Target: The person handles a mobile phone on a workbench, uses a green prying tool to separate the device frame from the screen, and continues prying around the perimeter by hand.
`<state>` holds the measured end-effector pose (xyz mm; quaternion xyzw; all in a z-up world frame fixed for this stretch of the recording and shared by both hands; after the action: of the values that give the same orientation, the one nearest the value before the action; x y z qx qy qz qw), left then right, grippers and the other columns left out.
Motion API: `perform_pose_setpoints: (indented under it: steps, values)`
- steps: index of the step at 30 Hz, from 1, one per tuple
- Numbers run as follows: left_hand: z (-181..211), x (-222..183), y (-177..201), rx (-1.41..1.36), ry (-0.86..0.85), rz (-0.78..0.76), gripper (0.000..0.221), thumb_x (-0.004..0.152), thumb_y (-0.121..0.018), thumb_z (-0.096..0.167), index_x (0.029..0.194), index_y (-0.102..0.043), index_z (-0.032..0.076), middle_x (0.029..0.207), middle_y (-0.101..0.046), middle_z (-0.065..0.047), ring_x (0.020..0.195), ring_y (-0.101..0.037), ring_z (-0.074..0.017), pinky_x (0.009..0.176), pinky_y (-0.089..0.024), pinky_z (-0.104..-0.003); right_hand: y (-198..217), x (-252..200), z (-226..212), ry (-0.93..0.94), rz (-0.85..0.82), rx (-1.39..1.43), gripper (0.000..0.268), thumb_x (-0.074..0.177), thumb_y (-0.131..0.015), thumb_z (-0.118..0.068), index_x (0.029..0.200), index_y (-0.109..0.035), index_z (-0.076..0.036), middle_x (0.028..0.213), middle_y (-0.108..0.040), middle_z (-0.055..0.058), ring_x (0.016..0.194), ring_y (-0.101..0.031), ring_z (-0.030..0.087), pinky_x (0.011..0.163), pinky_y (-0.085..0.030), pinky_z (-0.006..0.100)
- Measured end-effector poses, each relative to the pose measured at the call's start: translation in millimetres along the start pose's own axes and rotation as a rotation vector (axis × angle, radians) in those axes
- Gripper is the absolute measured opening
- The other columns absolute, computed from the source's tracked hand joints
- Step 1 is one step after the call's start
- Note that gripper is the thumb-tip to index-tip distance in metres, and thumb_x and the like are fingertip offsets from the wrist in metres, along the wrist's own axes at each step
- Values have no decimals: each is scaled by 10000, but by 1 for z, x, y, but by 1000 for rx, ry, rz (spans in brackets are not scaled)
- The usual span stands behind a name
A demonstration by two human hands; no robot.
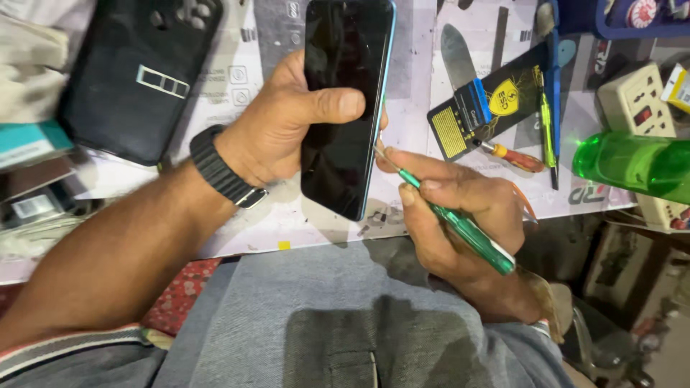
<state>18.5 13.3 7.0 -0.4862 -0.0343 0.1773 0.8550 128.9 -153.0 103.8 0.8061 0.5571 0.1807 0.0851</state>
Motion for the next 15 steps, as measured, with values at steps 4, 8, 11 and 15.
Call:
perform_pose_setpoints:
  steps: [4, 8, 11, 15]
  values:
    - [9, 7, 1, -14, -88, 110, 367, 950, -841, 135, 1238, -648, 13, 1078, -728, -108, 945, -724, -209, 879, -631, -375, -4, 4, 6, 50, -4, -82, 266, 1008, -642, 101, 1113, -413, 15, 1216, -696, 323, 1090, -770, 308, 833, -661, 290]
    - [13, 9, -3, -28, -79, 105, 382, 930, -830, 126, 1238, -635, 11, 1047, -728, -114, 905, -728, -219, 843, -639, -383, -7, 6, 7, 89, 28, -59, 266, 1025, -647, 89, 1125, -414, 11, 1210, -702, 296, 1025, -777, 284, 833, -657, 301]
    - [9, 9, 0, -50, -82, 102, 373, 956, -823, 107, 1259, -635, -3, 1060, -726, -114, 927, -724, -212, 872, -628, -375, -5, 6, 8, 66, 25, -85, 264, 1029, -648, 90, 1123, -413, 18, 1215, -707, 294, 1025, -775, 271, 821, -652, 285]
    - [8, 11, 6, -16, -130, 99, 372, 975, -822, 90, 1285, -635, 7, 1112, -727, -100, 985, -724, -193, 924, -615, -355, -4, 8, 12, 25, 14, -115, 256, 1035, -648, 91, 1115, -415, 22, 1220, -715, 294, 1006, -780, 247, 774, -640, 253]
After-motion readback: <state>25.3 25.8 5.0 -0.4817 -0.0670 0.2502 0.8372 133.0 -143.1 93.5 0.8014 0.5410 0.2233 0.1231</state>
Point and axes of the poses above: each hand's wrist, its own x-axis towards the middle knuckle, its own y-axis out of the back of the hand, z = x × y, the point moved 3 cm from there along x, towards the middle knuckle
